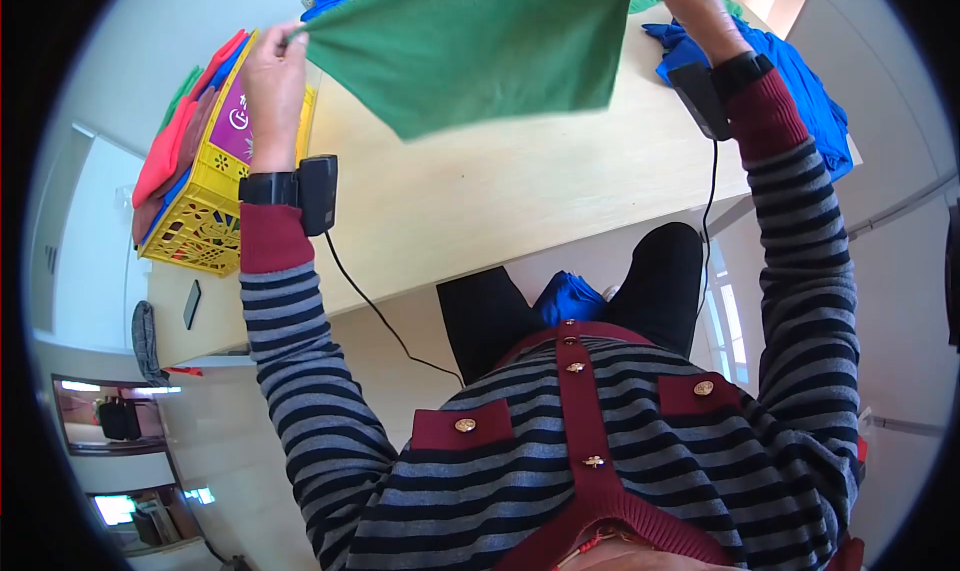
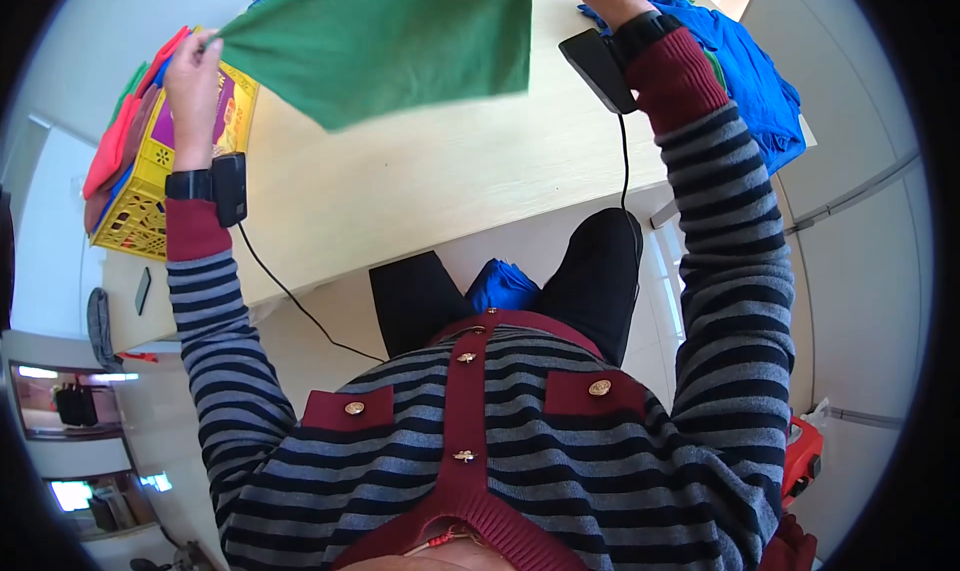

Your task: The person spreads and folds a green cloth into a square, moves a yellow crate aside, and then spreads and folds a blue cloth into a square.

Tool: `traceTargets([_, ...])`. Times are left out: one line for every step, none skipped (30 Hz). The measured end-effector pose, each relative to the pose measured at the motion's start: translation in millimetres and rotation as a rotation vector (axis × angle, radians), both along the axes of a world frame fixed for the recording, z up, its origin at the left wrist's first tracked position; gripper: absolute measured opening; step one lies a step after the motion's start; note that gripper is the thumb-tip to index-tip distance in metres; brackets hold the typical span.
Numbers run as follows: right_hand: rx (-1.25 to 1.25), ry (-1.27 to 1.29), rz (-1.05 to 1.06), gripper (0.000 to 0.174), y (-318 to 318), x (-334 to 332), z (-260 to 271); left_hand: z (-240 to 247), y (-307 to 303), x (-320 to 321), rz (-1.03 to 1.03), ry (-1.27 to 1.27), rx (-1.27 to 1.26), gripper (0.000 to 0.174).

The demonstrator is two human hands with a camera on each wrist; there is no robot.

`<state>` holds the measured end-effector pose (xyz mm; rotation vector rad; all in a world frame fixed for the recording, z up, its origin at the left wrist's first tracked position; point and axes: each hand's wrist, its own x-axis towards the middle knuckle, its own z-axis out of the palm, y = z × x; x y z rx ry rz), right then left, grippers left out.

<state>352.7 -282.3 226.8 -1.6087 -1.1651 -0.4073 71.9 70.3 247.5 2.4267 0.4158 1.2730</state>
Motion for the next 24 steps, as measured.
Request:
traceTargets([0.100, -0.005, 0.065, 0.010, -2, -8, 2, 2, -5, -3, -0.021, -0.056, 0.083, 0.011])
traceTargets([0.198, -0.007, 0.130, 0.008, 3, -18, 0, 0, -5, -9, -0.042, -0.109, 0.164, 0.010])
traceTargets([0.194, -0.005, 0.126, 0.008, -4, -23, -11, -3, -12, -13, -0.061, -0.166, 0.246, 0.009])
traceTargets([0.060, -0.111, -0.024, 0.008, -16, -28, -34, -18, -18, -20, -0.040, -0.139, 0.296, 0.009])
traceTargets([-0.079, -0.214, -0.175, 0.011, -25, -35, -59, -45, -24, -27, -0.022, -0.110, 0.344, 0.012])
traceTargets([-0.101, -0.231, -0.157, 0.011, -26, -48, -88, -76, -26, -35, -0.036, -0.026, 0.331, 0.016])
traceTargets([-0.125, -0.245, -0.138, 0.013, -28, -61, -120, -110, -28, -44, -0.051, 0.061, 0.316, 0.019])
traceTargets([-0.209, -0.179, -0.120, 0.014, -32, -71, -153, -148, -29, -51, -0.062, 0.136, 0.302, 0.020])
traceTargets([-0.295, -0.109, -0.099, 0.016, -35, -80, -177, -180, -32, -60, -0.073, 0.216, 0.286, 0.021])
traceTargets([-0.309, -0.080, -0.098, 0.016, -39, -86, -199, -212, -37, -70, -0.083, 0.281, 0.240, 0.020])
traceTargets([-0.366, -0.112, -0.104, 0.017, -43, -94, -216, -233, -43, -79, -0.096, 0.346, 0.198, 0.020])
traceTargets([-0.423, -0.148, -0.110, 0.018, -43, -102, -227, -244, -47, -87, -0.110, 0.369, 0.191, 0.020])
traceTargets([-0.476, -0.189, -0.116, 0.020, -47, -106, -237, -254, -53, -93, -0.093, 0.378, 0.152, 0.020])
traceTargets([-0.482, -0.171, -0.121, 0.020, -48, -111, -238, -259, -59, -99, -0.073, 0.385, 0.112, 0.020])
traceTargets([-0.490, -0.156, -0.120, 0.021, -50, -114, -237, -264, -64, -104, -0.052, 0.389, 0.072, 0.021])
traceTargets([-0.496, -0.144, -0.121, 0.022, -55, -115, -236, -267, -70, -107, -0.060, 0.398, 0.070, 0.021])
traceTargets([-0.503, -0.134, -0.120, 0.023, -57, -116, -234, -265, -73, -109, -0.061, 0.389, 0.045, 0.021])
traceTargets([-0.507, -0.129, -0.123, 0.023, -59, -117, -233, -262, -77, -111, -0.058, 0.376, 0.021, 0.021])
traceTargets([-0.514, -0.141, -0.118, 0.023, -60, -118, -232, -261, -80, -114, -0.053, 0.362, -0.004, 0.021])
traceTargets([-0.519, -0.154, -0.113, 0.022, -62, -118, -231, -261, -82, -115, -0.054, 0.361, -0.005, 0.021])
traceTargets([-0.522, -0.168, -0.108, 0.022, -63, -119, -230, -261, -84, -118, -0.062, 0.365, 0.006, 0.021])
traceTargets([-0.522, -0.169, -0.110, 0.022, -65, -120, -228, -260, -86, -119, -0.070, 0.367, 0.017, 0.021])
traceTargets([-0.557, -0.189, -0.112, 0.022, -66, -120, -227, -260, -87, -120, -0.077, 0.367, 0.031, 0.020])
traceTargets([-0.591, -0.210, -0.115, 0.022, -68, -120, -224, -257, -90, -122, -0.077, 0.361, 0.034, 0.020])
